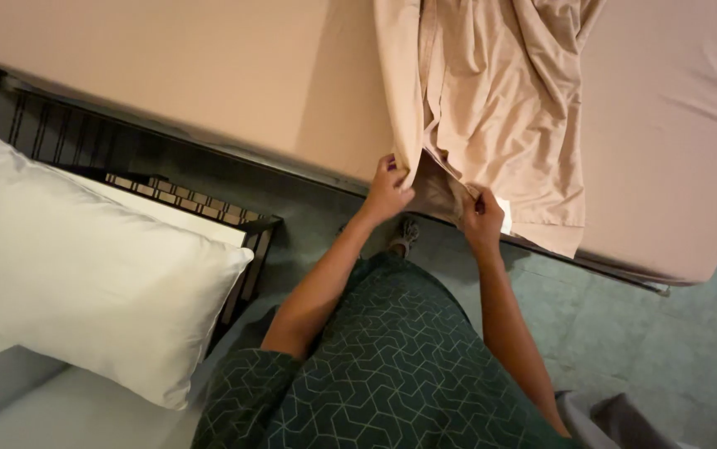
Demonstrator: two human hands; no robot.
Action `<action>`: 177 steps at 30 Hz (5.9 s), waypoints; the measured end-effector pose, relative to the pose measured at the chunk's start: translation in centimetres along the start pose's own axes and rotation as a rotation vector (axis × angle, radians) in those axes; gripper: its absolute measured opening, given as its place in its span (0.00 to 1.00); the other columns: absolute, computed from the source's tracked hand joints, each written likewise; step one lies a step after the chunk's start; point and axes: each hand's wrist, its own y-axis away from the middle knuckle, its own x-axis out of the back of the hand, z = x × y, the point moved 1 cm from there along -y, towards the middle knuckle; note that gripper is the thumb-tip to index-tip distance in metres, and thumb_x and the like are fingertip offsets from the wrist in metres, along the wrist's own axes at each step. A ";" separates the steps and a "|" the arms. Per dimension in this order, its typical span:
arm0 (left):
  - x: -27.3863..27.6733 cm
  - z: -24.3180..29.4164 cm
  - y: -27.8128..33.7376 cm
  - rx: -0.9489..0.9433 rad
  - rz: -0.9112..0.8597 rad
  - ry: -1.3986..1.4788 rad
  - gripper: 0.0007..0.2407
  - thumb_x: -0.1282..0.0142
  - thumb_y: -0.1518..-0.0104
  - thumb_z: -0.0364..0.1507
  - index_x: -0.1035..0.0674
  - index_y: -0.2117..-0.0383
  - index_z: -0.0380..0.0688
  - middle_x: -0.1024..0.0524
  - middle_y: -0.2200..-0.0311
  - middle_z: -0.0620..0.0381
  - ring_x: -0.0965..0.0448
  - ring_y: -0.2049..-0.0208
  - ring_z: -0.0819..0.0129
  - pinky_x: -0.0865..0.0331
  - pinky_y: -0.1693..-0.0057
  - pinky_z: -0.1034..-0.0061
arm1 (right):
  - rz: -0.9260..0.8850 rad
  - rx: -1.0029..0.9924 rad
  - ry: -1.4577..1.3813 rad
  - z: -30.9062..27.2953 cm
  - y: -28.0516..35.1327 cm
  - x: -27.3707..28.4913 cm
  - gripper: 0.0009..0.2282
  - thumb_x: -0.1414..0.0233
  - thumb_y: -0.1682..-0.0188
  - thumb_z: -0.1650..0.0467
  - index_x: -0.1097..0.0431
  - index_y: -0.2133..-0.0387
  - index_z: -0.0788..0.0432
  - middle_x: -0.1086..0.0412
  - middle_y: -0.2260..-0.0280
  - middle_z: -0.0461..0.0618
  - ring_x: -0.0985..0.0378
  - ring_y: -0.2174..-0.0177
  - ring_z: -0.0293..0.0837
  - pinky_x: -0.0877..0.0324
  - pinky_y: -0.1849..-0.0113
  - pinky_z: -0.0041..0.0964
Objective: The person folds a beige bed sheet on a mattress. They smooth the fabric, fold it in half lengthwise, and then fold it into a compact rectangular shape.
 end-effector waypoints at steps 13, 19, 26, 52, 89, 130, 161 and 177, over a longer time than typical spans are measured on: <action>18.3 0.2 -0.1 0.499 0.234 0.141 0.23 0.30 0.47 0.38 0.22 0.49 0.39 0.23 0.52 0.33 0.23 0.47 0.41 0.31 0.42 0.56 | 0.129 -0.039 0.027 0.9 0.9 3.2 0.15 0.54 0.44 0.80 0.30 0.45 0.61 0.40 0.82 0.50 0.37 0.79 0.39 0.40 0.75 0.31; 16.6 5.6 1.5 0.383 0.262 0.940 0.28 0.41 0.47 0.17 0.32 0.37 0.50 0.18 0.67 0.63 0.20 0.74 0.83 0.24 0.66 0.88 | 0.066 -0.007 -0.080 1.5 0.6 2.3 0.17 0.52 0.45 0.81 0.34 0.42 0.62 0.37 0.78 0.45 0.37 0.76 0.34 0.36 0.71 0.26; 3.4 -5.8 10.4 0.516 -0.096 0.354 0.09 0.33 0.49 0.30 0.18 0.67 0.38 0.20 0.79 0.47 0.18 0.78 0.62 0.26 0.69 0.68 | 0.082 -0.076 -0.095 2.3 0.5 1.5 0.13 0.47 0.46 0.80 0.29 0.48 0.62 0.35 0.76 0.46 0.32 0.75 0.35 0.34 0.71 0.28; 5.7 0.9 5.1 0.359 0.142 0.236 0.13 0.52 0.49 0.20 0.12 0.78 0.50 0.22 0.80 0.57 0.26 0.74 0.70 0.29 0.59 0.76 | -0.409 0.448 0.210 -3.9 0.8 -8.2 0.09 0.39 0.51 0.63 0.22 0.61 0.51 0.28 0.62 0.48 0.21 0.62 0.53 0.25 0.61 0.45; 10.5 1.8 9.5 0.359 0.231 0.057 0.08 0.36 0.47 0.25 0.14 0.62 0.43 0.17 0.70 0.49 0.16 0.65 0.59 0.24 0.58 0.69 | 0.128 0.286 0.041 -4.4 -1.3 -7.0 0.09 0.33 0.54 0.71 0.26 0.74 0.61 0.28 0.75 0.58 0.22 0.73 0.54 0.28 0.69 0.41; 7.0 0.2 4.6 0.538 0.114 0.234 0.13 0.33 0.44 0.40 0.16 0.72 0.43 0.21 0.77 0.59 0.24 0.73 0.71 0.32 0.65 0.76 | -0.244 0.534 0.003 -8.9 4.9 -8.1 0.17 0.42 0.55 0.76 0.29 0.50 0.65 0.25 0.56 0.62 0.23 0.54 0.64 0.29 0.51 0.55; 11.1 13.4 -4.0 0.378 0.142 0.604 0.08 0.40 0.38 0.26 0.22 0.62 0.28 0.23 0.75 0.45 0.14 0.75 0.56 0.15 0.70 0.61 | -0.227 -0.500 1.031 8.2 -1.9 9.9 0.25 0.60 0.56 0.48 0.26 0.64 0.53 0.25 0.68 0.53 0.22 0.71 0.60 0.43 0.73 0.53; 9.5 13.9 -8.0 0.353 0.203 0.629 0.10 0.39 0.39 0.26 0.23 0.61 0.27 0.25 0.75 0.45 0.14 0.78 0.53 0.14 0.73 0.62 | -0.066 0.097 1.186 9.1 0.3 14.6 0.25 0.40 0.67 0.43 0.24 0.82 0.51 0.30 0.86 0.47 0.20 0.80 0.53 0.28 0.78 0.50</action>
